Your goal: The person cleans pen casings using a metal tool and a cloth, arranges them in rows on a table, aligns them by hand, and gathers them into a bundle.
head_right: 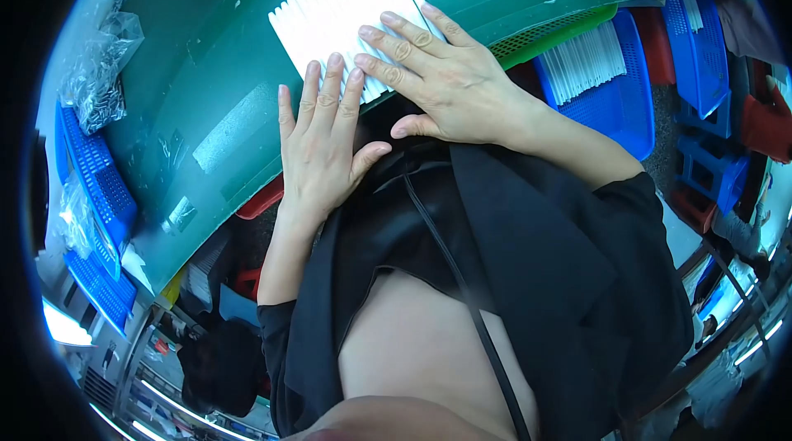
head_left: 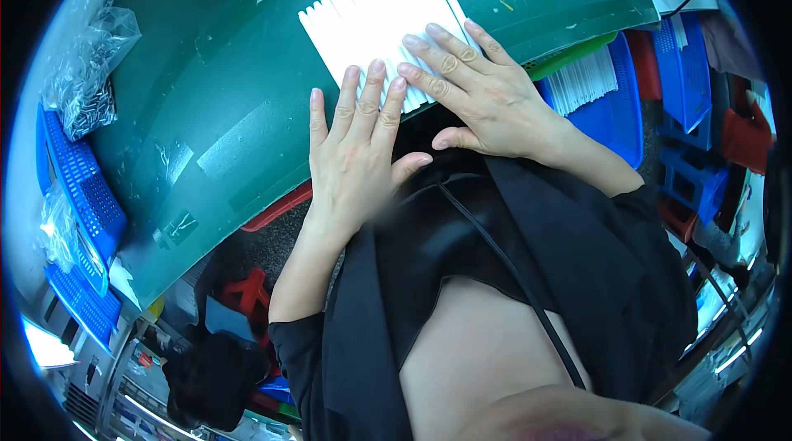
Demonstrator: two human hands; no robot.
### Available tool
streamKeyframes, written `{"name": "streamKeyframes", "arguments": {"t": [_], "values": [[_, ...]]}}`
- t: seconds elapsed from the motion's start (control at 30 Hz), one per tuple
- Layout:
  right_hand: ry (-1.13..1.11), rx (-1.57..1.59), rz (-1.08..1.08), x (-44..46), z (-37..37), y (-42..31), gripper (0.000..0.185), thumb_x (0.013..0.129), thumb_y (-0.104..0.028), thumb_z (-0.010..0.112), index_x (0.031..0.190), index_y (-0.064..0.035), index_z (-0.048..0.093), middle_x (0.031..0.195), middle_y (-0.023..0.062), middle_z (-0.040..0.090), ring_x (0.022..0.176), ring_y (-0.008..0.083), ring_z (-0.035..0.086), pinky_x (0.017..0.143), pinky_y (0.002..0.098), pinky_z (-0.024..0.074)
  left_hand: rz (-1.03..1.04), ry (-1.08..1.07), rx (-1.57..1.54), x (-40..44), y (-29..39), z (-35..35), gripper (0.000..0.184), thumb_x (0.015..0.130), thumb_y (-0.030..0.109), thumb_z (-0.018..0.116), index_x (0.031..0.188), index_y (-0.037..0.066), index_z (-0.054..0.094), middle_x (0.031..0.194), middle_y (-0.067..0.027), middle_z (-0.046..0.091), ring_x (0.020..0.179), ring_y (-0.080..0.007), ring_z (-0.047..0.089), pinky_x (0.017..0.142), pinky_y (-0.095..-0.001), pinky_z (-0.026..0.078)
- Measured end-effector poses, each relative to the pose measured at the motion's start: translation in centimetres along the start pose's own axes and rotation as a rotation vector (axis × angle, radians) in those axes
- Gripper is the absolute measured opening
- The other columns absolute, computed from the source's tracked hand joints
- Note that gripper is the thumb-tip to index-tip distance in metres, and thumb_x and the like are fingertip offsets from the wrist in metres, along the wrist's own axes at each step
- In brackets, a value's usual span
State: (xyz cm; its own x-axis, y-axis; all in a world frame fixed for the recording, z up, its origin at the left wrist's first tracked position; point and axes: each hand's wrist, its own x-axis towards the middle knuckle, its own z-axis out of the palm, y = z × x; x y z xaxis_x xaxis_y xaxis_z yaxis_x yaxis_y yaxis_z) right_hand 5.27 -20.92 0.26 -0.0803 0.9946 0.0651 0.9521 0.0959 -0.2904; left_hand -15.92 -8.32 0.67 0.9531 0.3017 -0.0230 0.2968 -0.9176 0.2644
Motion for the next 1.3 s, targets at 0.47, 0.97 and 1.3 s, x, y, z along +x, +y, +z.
{"name": "streamKeyframes", "arguments": {"t": [0.47, 0.97, 1.3], "values": [[0.072, -0.103, 0.155, -4.7, -1.2, 4.1, 0.086, 0.087, -0.067, 0.061, 0.16, -0.0259, 0.041, 0.168, 0.0069, 0.032, 0.155, 0.0307, 0.03, 0.125, 0.0546, 0.0239, 0.107, 0.099, -0.043, 5.3, 4.0, 2.1, 0.089, 0.089, 0.071, 0.056, 0.159, 0.018, 0.042, 0.166, -0.0112, 0.037, 0.155, -0.0322, 0.031, 0.124, -0.0577, 0.019], [0.105, -0.143, 0.19, -6.4, -1.9, 6.4, 0.083, 0.087, -0.065, 0.063, 0.157, -0.0248, 0.045, 0.167, 0.0074, 0.035, 0.153, 0.0315, 0.033, 0.124, 0.0542, 0.025, 0.126, 0.155, -0.078, 7.9, 6.6, 2.8, 0.087, 0.087, 0.065, 0.064, 0.157, 0.017, 0.045, 0.163, -0.0105, 0.042, 0.152, -0.0312, 0.037, 0.123, -0.0557, 0.023], [0.11, -0.121, 0.191, -6.4, -2.1, 6.5, 0.084, 0.088, -0.067, 0.061, 0.158, -0.0241, 0.043, 0.167, 0.008, 0.034, 0.154, 0.0324, 0.032, 0.125, 0.055, 0.0236, 0.127, 0.155, -0.111, 8.2, 6.9, 2.5, 0.082, 0.089, 0.058, 0.069, 0.157, 0.018, 0.046, 0.163, -0.0114, 0.041, 0.153, -0.0324, 0.034, 0.123, -0.0585, 0.022]]}}
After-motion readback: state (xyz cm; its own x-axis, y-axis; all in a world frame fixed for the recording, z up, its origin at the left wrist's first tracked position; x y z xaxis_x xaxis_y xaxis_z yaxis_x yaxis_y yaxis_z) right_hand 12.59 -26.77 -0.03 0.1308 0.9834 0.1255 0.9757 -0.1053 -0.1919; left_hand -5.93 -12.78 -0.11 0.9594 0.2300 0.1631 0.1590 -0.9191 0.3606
